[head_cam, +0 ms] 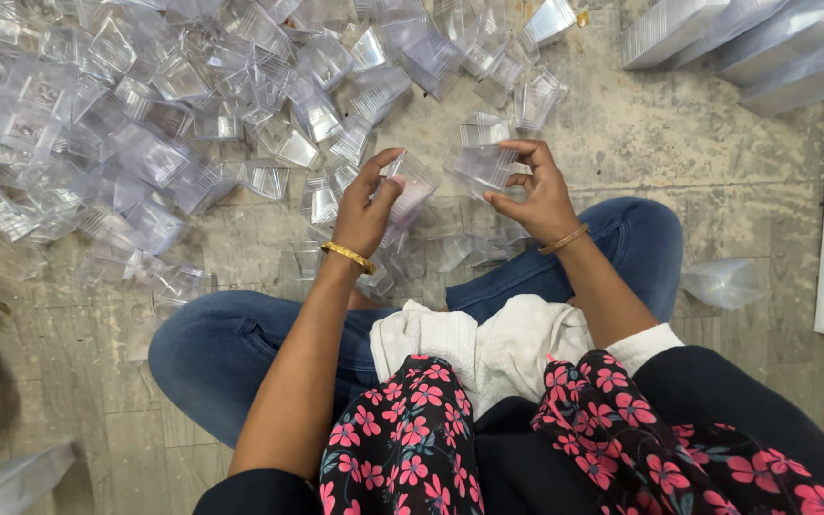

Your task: The person sits on the floor among a large scatter of small clear plastic cups and repeatedly picks up cups one at a time, fitting them into each other to build nested stacks, then sets completed stacks aside with the other stacked groups.

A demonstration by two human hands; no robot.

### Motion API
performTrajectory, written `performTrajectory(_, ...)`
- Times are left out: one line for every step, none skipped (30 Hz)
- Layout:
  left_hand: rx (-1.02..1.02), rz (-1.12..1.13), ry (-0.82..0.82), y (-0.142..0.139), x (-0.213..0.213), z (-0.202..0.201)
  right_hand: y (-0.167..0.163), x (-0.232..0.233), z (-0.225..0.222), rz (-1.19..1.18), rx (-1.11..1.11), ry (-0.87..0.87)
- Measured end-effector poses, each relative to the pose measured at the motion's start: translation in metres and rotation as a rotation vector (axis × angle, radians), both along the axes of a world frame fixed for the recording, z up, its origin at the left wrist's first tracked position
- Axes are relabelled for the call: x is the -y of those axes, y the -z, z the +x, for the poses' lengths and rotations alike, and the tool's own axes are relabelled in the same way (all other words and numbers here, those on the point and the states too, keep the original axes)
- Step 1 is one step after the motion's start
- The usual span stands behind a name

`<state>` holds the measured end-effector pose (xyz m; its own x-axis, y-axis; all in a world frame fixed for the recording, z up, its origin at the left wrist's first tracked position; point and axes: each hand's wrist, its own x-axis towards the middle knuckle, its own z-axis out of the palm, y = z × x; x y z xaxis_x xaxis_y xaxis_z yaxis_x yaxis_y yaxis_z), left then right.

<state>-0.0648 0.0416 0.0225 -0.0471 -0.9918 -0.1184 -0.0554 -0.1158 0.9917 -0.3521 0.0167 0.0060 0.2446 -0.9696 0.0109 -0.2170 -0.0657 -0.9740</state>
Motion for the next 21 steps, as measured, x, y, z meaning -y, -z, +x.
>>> performTrajectory(0.001,0.016,-0.010,0.001,0.000,0.000,-0.003,-0.002,-0.003,-0.011,0.003,-0.021)
performTrajectory(0.006,0.018,-0.007,0.002,0.000,0.000,-0.006,-0.004,-0.006,-0.007,-0.010,-0.048)
performTrajectory(0.010,0.019,-0.002,0.003,0.000,0.000,-0.010,-0.006,-0.009,-0.004,-0.022,-0.074)
performTrajectory(0.014,0.020,0.003,0.004,0.000,0.000,-0.014,-0.007,-0.012,-0.001,-0.035,-0.099)
performTrajectory(0.016,0.020,0.013,0.006,0.000,0.000,-0.019,-0.007,-0.015,-0.020,-0.093,-0.106)
performTrajectory(0.020,0.021,0.022,0.008,0.000,0.000,-0.026,-0.007,-0.017,-0.039,-0.150,-0.114)
performTrajectory(0.024,0.022,0.030,0.009,-0.001,0.001,-0.032,-0.007,-0.020,-0.058,-0.206,-0.123)
performTrajectory(0.033,0.037,0.054,0.011,-0.001,0.001,-0.039,-0.006,-0.022,-0.086,-0.300,-0.107)
performTrajectory(0.041,0.052,0.078,0.012,-0.002,0.000,-0.047,-0.005,-0.023,-0.115,-0.395,-0.091)
performTrajectory(0.047,0.066,0.102,0.012,-0.002,0.000,-0.056,-0.004,-0.024,-0.145,-0.491,-0.074)
performTrajectory(0.023,0.121,0.161,0.013,-0.002,-0.001,-0.064,-0.002,-0.023,-0.084,-0.400,-0.119)
performTrajectory(-0.001,0.177,0.221,0.012,-0.003,-0.002,-0.071,-0.002,-0.021,-0.023,-0.309,-0.165)
performTrajectory(-0.027,0.234,0.281,0.012,-0.004,-0.005,-0.079,-0.003,-0.018,0.039,-0.218,-0.211)
performTrajectory(-0.087,0.220,0.344,0.010,-0.006,-0.008,-0.083,-0.006,-0.012,0.094,-0.120,-0.314)
performTrajectory(-0.146,0.206,0.408,0.009,-0.008,-0.012,-0.085,-0.012,-0.001,0.148,-0.021,-0.417)
performTrajectory(-0.206,0.191,0.472,0.006,-0.010,-0.015,-0.085,-0.016,0.009,0.203,0.080,-0.518)
performTrajectory(-0.236,0.231,0.454,0.004,-0.013,-0.018,-0.084,-0.019,0.018,0.110,0.049,-0.572)
performTrajectory(-0.265,0.270,0.435,0.001,-0.014,-0.020,-0.081,-0.020,0.027,0.015,0.018,-0.626)
performTrajectory(-0.294,0.307,0.415,-0.001,-0.014,-0.021,-0.078,-0.018,0.033,-0.082,-0.014,-0.681)
performTrajectory(-0.297,0.222,0.335,-0.004,-0.013,-0.021,-0.072,-0.007,0.038,0.021,0.038,-0.596)
performTrajectory(-0.299,0.138,0.256,-0.006,-0.012,-0.019,-0.064,0.012,0.044,0.123,0.091,-0.510)
